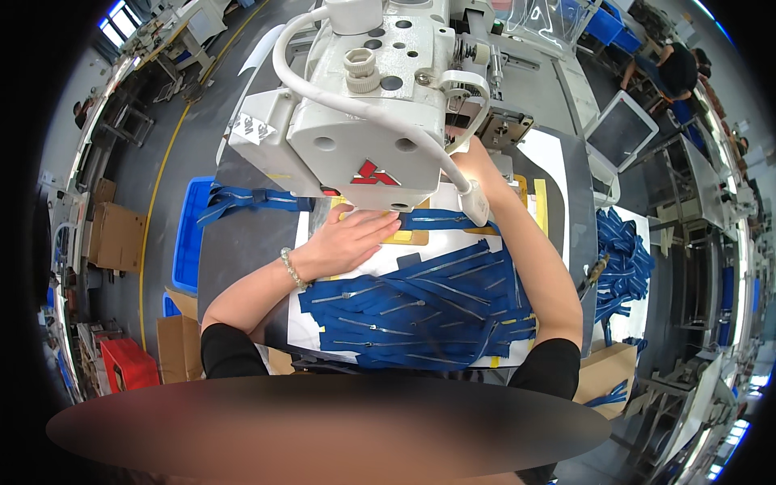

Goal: The person is sewing zipper components onto blue fabric strips using an industrial sewing machine.

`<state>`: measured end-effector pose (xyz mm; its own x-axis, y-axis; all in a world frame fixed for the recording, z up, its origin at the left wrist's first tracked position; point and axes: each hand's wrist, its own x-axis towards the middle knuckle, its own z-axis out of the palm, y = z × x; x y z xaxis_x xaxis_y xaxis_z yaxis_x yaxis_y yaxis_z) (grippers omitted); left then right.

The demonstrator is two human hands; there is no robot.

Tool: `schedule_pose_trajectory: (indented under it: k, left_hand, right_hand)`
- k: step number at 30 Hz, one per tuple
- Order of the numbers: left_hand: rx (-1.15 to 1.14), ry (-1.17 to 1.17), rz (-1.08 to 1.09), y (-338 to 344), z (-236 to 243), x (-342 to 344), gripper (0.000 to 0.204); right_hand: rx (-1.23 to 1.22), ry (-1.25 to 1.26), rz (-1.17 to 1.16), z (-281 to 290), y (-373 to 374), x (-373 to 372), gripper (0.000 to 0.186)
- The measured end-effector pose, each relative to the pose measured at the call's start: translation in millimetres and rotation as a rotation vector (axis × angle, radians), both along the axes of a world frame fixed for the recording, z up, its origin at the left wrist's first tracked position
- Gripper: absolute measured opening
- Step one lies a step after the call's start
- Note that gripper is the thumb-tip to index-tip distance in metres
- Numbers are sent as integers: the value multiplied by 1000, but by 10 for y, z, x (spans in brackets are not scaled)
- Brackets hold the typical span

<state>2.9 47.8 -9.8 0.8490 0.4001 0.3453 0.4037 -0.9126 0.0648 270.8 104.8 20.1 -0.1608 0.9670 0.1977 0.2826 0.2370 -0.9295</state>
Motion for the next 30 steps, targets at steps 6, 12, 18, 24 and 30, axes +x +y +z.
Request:
schedule_pose_trajectory:
  k: [6, 12, 18, 24, 30]
  left_hand:
    - [104, -44, -15, 3, 16, 21, 43]
    - [148, -7, -10, 10, -34, 6, 45]
    - [94, -45, -19, 2, -2, 30, 41]
    - [88, -24, -6, 1, -31, -19, 43]
    - [84, -7, -10, 26, -43, 19, 43]
  right_hand:
    - [-11, -144, 115, 154, -272, 98, 28]
    - [118, -411, 270, 290, -753, 71, 26]
    - [262, -710, 326, 201, -1081, 84, 33]
    - [299, -910, 134, 315, -1143, 192, 41]
    - [226, -838, -205, 296, -1169, 323, 40]
